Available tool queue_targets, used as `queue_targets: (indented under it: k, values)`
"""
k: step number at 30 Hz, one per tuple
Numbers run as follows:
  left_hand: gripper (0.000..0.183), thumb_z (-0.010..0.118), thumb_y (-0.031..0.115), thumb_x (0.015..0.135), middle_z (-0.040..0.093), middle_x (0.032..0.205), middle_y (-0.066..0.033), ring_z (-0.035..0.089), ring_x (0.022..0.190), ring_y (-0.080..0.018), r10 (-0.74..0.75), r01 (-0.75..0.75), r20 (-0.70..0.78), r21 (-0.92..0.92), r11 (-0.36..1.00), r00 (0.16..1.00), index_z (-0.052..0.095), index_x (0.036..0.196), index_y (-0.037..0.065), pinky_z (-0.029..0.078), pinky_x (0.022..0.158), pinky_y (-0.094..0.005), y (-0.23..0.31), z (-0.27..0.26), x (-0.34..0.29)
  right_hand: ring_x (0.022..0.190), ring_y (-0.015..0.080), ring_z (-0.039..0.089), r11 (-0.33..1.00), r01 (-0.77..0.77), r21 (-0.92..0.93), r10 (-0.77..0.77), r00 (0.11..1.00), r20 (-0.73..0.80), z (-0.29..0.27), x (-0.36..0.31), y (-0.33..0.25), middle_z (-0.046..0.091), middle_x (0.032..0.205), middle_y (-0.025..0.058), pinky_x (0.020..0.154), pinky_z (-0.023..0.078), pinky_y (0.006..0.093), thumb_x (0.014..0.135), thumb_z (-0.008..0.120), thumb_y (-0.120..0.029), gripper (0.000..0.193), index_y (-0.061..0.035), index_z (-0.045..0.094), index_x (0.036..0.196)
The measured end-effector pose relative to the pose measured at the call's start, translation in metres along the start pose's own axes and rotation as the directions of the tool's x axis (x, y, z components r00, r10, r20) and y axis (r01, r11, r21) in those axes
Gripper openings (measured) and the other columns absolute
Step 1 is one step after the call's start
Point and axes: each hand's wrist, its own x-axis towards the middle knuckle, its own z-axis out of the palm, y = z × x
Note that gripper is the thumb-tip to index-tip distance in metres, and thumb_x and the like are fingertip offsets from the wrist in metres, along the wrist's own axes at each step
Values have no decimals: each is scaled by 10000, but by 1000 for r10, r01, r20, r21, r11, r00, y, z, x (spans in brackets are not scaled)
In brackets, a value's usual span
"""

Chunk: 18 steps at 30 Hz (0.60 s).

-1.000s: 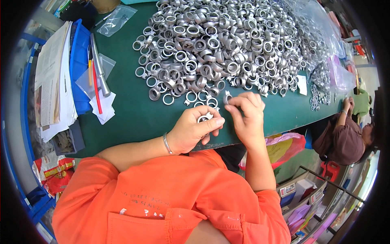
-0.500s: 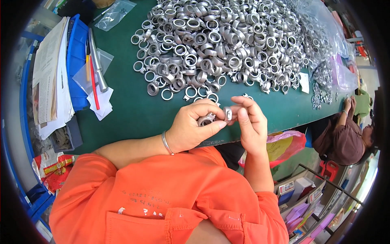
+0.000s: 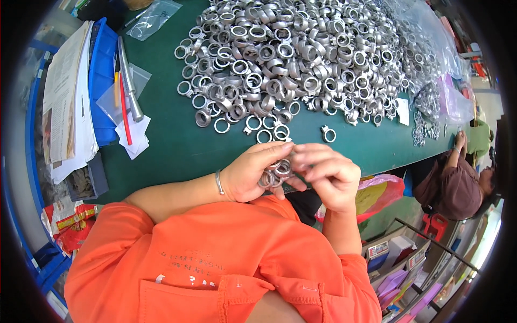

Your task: The person picks up small metal ring-shaped parts from a large pile, checks each one by hand, and places some into a pink bag under the table.

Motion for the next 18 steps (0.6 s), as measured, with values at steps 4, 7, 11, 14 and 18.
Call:
queue_targets:
  k: [4, 7, 11, 14, 18]
  values:
    - [175, 543, 145, 856, 580, 891, -121, 594, 762, -179, 13, -11, -42, 39, 999, 999, 522, 995, 41, 437, 443, -226, -5, -10, 4, 876, 271, 579, 909, -49, -414, 12, 996, -90, 1, 21, 4, 625, 874, 112, 778, 455, 350, 691, 540, 83, 162, -7, 614, 804]
    - [113, 554, 101, 833, 576, 900, -120, 579, 752, -167, 29, -29, 4, 142, 989, 1000, 543, 927, 38, 420, 454, -222, -3, -7, 2, 720, 260, 517, 656, -72, -752, -51, 989, -139, 10, 41, 25, 570, 775, 83, 668, 408, 336, 688, 670, -49, 142, -42, 619, 821]
    - [73, 581, 56, 810, 568, 904, -102, 559, 743, -144, 68, -53, -50, 256, 965, 996, 566, 876, 28, 401, 468, -205, -4, -4, 2, 754, 256, 509, 615, -97, -783, 13, 993, -113, 10, 41, 29, 558, 782, 76, 696, 405, 348, 639, 703, -49, 164, -46, 613, 777]
    - [113, 606, 106, 821, 566, 861, -77, 545, 704, -116, 113, -60, -125, 363, 930, 986, 568, 887, 22, 390, 450, -195, -3, -1, -1, 762, 204, 521, 718, -124, -685, 81, 992, -94, 1, 32, 22, 555, 829, 61, 674, 415, 298, 626, 711, -8, 191, -37, 604, 782]
    - [144, 607, 124, 825, 564, 789, -55, 524, 642, -90, 304, -203, -160, 456, 866, 939, 577, 912, 14, 391, 440, -197, -3, 0, -1, 790, 121, 533, 945, -306, -115, 278, 938, -208, 4, 19, 7, 558, 924, 92, 636, 429, 229, 678, 670, 56, 162, -7, 587, 802]
